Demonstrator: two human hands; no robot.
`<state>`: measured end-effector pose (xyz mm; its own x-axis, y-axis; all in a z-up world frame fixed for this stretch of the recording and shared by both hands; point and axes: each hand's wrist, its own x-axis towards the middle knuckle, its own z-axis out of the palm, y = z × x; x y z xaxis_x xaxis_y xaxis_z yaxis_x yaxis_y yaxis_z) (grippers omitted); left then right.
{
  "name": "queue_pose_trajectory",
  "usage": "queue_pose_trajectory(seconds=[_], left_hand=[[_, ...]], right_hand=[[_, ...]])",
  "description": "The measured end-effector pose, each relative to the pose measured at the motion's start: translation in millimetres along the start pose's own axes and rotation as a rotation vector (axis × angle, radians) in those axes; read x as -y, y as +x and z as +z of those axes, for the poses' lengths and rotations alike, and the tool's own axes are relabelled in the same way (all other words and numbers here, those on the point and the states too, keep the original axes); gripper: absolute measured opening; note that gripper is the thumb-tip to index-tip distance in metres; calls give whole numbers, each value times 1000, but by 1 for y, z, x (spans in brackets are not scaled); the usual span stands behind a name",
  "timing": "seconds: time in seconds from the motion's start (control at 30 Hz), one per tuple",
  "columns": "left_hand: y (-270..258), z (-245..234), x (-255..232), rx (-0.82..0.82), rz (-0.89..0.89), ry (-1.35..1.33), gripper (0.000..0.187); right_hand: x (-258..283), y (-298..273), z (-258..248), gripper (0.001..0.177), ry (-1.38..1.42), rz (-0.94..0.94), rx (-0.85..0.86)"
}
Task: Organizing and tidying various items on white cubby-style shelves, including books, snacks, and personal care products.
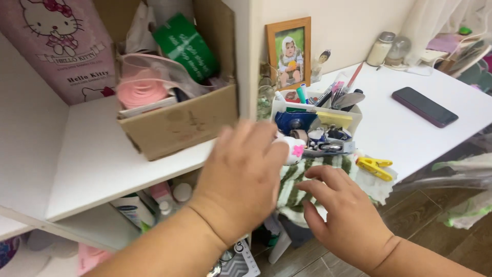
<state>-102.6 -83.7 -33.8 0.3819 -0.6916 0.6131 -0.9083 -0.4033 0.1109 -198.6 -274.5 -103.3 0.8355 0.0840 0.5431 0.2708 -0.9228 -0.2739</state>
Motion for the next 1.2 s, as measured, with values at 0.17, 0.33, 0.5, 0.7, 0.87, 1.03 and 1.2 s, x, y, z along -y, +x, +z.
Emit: queue_pose_trajectory(seconds=[0.17,0.33,0.5,0.7,0.87,1.03,1.2], left_hand=[[24,82,-26,52,-295,-137,24],[84,134,-20,25,-678,-99,31],[121,162,5,123,-997,-2,39],[140,183,45,325,-1182,-44,47],[131,224,92,339,-1136,-110,40],[140,233,105,426,-1179,-207,33],[146,246,111,374,-1122,-178,29]], right_hand=[[-77,1,-29,26,64,92,-38],[-176,20,-54,28,127,492,28],[-224,63,-68,48,438,1028,199],[-253,86,-37,48,618,1020,443],[-261,97,-22,39,543,1060,451],[-278,112,-7,38,522,1054,406],[-281,131,-4,40,271,1133,482]])
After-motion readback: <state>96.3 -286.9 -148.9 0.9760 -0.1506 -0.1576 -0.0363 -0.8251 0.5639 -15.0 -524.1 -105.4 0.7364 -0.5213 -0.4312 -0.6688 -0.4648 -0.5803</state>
